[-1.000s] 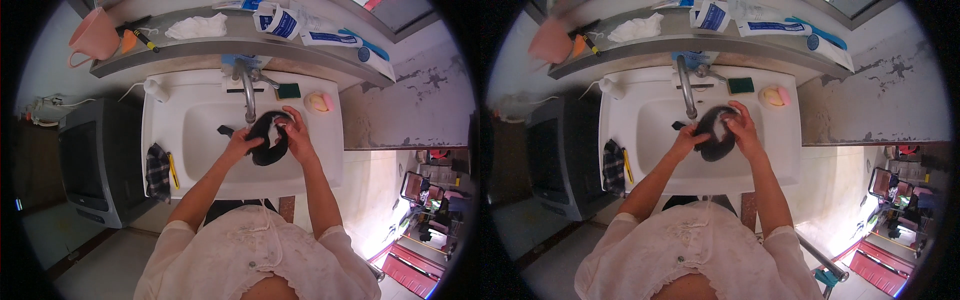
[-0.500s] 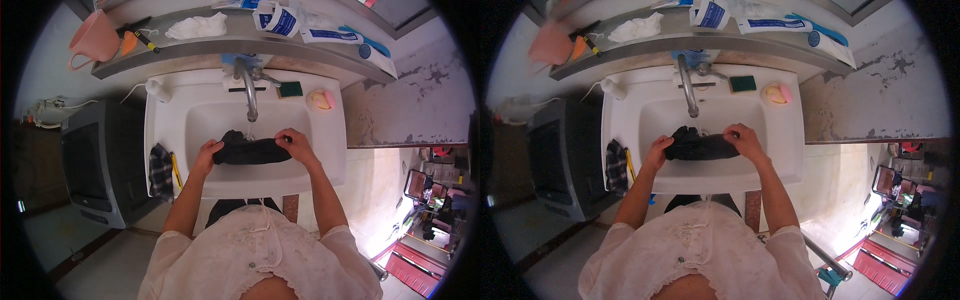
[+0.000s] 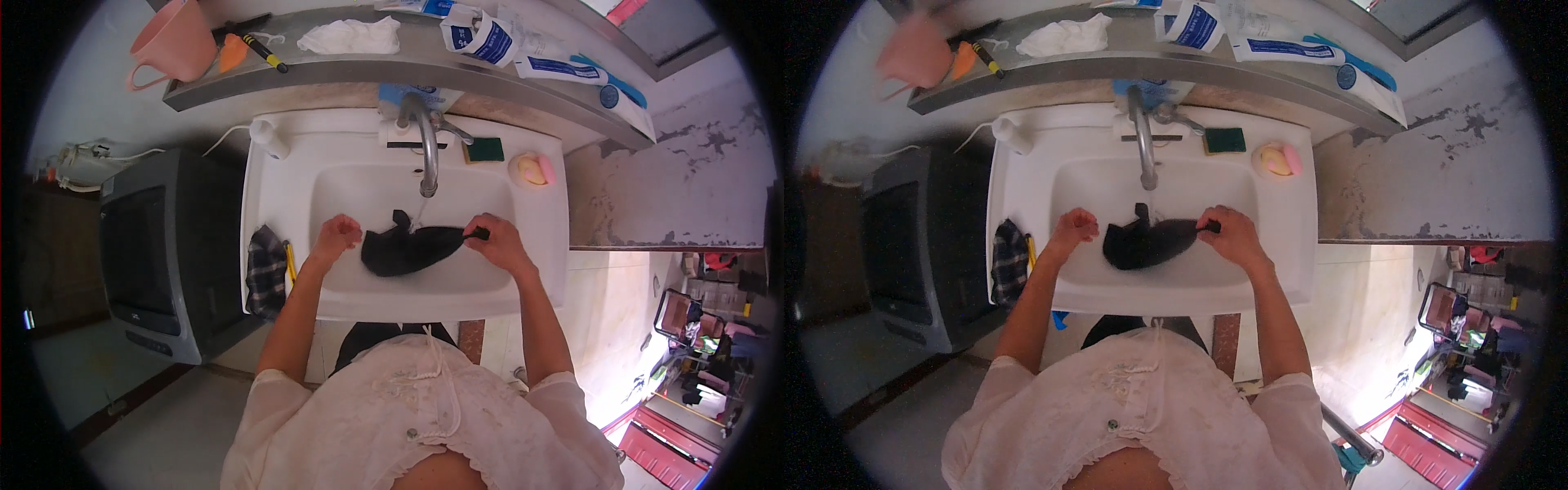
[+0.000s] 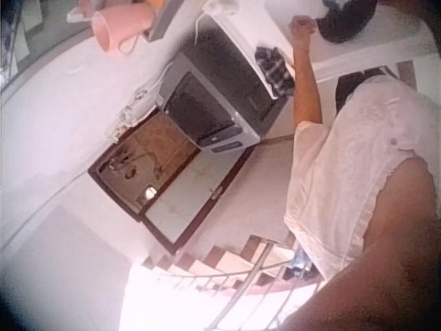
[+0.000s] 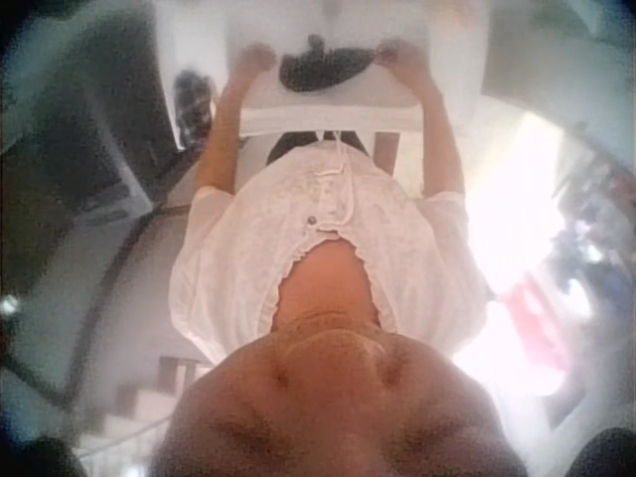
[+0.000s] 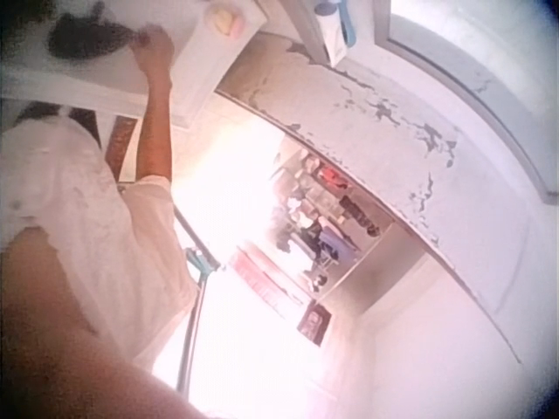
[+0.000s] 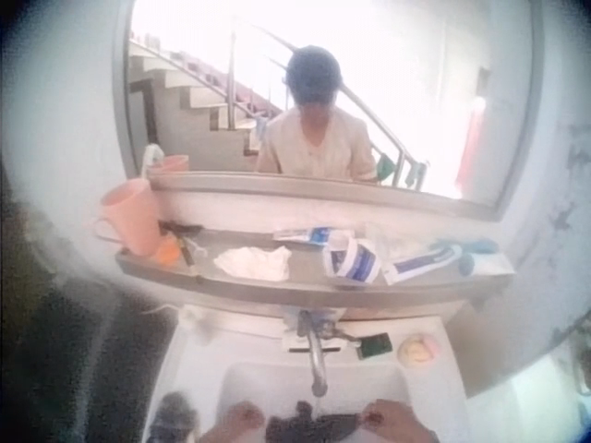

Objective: The person washes a dark garment by hand in a white sink, scrubbing the fabric under a running faucet and wringing it out several times.

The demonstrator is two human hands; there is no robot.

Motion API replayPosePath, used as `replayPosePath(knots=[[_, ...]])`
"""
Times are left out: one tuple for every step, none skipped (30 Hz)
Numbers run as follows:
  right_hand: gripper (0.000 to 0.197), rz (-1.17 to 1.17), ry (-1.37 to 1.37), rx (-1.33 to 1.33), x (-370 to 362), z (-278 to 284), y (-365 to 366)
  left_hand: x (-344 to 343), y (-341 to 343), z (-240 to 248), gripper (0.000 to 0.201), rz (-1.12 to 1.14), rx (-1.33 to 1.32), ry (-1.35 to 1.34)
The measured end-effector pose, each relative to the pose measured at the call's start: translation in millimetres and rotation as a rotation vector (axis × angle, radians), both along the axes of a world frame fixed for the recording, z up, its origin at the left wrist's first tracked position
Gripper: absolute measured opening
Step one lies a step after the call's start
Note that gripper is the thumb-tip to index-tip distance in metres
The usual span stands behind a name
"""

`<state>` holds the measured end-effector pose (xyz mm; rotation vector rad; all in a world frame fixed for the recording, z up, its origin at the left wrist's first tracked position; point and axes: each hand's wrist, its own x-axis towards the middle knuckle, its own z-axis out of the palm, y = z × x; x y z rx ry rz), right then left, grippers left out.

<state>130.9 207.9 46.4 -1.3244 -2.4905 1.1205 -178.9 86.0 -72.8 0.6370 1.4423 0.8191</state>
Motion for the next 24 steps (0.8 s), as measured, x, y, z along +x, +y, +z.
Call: replayPosePath(knots=[[0.014, 0.025, 0.080, 0.030, -5, 14, 1, 5, 6, 0, 0.020, 0.042, 0.176, 0.150], [0.013, 0.049, 0.160, 0.060, -9, 22, 2, 10, 12, 0, 0.019, 0.084, 0.353, 0.301], [0.015, -0.007, 0.272, -0.142, -11, 24, 1, 14, 21, 2, 0.027, -0.007, 0.372, 0.053], [0.015, -0.010, 0.272, -0.139, -18, 31, 0, 31, 29, 12, 0.031, -0.045, 0.440, 0.056], [0.015, 0.018, 0.313, -0.226, -27, 41, -2, 50, 37, 24, 0.035, -0.077, 0.504, 0.061], [0.015, 0.044, 0.351, -0.310, -31, 50, -4, 65, 44, 38, 0.035, -0.078, 0.505, 0.060], [0.015, 0.044, 0.349, -0.307, -32, 56, -4, 78, 50, 54, 0.037, -0.242, 0.645, 0.276], [0.018, 0.078, 0.368, -0.330, -32, 62, -4, 85, 54, 60, 0.040, -0.408, 0.782, 0.490], [0.021, 0.117, 0.389, -0.356, -32, 66, -4, 85, 56, 60, 0.040, -0.406, 0.784, 0.488], [0.021, 0.118, 0.386, -0.356, -31, 73, -4, 83, 57, 59, 0.034, -0.494, 0.722, 0.586], [0.022, 0.129, 0.349, -0.310, -29, 79, -1, 80, 56, 57, 0.028, -0.580, 0.657, 0.683], [0.023, 0.135, 0.313, -0.261, -25, 82, 1, 76, 55, 53, 0.028, -0.582, 0.662, 0.679], [0.023, 0.128, 0.312, -0.259, -21, 82, 3, 70, 52, 48, 0.025, -0.451, 0.653, 0.542], [0.024, 0.068, 0.229, -0.210, -17, 80, 5, 64, 50, 44, 0.022, -0.320, 0.640, 0.405], [0.026, 0.010, 0.149, -0.166, -13, 76, 6, 59, 47, 48, 0.019, -0.284, 0.605, 0.375], [0.026, 0.009, 0.154, -0.171, -7, 68, 8, 57, 46, 57, 0.019, -0.287, 0.599, 0.378], [0.026, 0.041, 0.091, -0.089, 0, 56, 10, 55, 46, 67, 0.020, -0.271, 0.615, 0.451], [0.027, 0.073, 0.027, -0.001, 3, 49, 12, 53, 47, 77, 0.022, -0.254, 0.636, 0.523], [0.027, 0.073, 0.030, 0.000, 4, 42, 12, 51, 47, 83, 0.029, -0.290, 0.660, 0.605], [0.026, 0.079, 0.045, 0.064, 5, 37, 12, 49, 47, 82, 0.029, -0.291, 0.661, 0.608], [0.026, 0.090, 0.061, 0.126, 1, 39, 11, 45, 46, 82, 0.032, -0.275, 0.767, 0.737], [0.026, 0.093, 0.065, 0.125, -4, 42, 10, 43, 45, 82, 0.034, -0.259, 0.874, 0.866], [0.025, -0.014, 0.164, -0.007, -10, 47, 8, 41, 44, 82, 0.034, -0.259, 0.872, 0.871], [0.025, -0.123, 0.259, -0.139, -17, 53, 6, 41, 45, 83, 0.037, -0.279, 0.855, 1.015]])
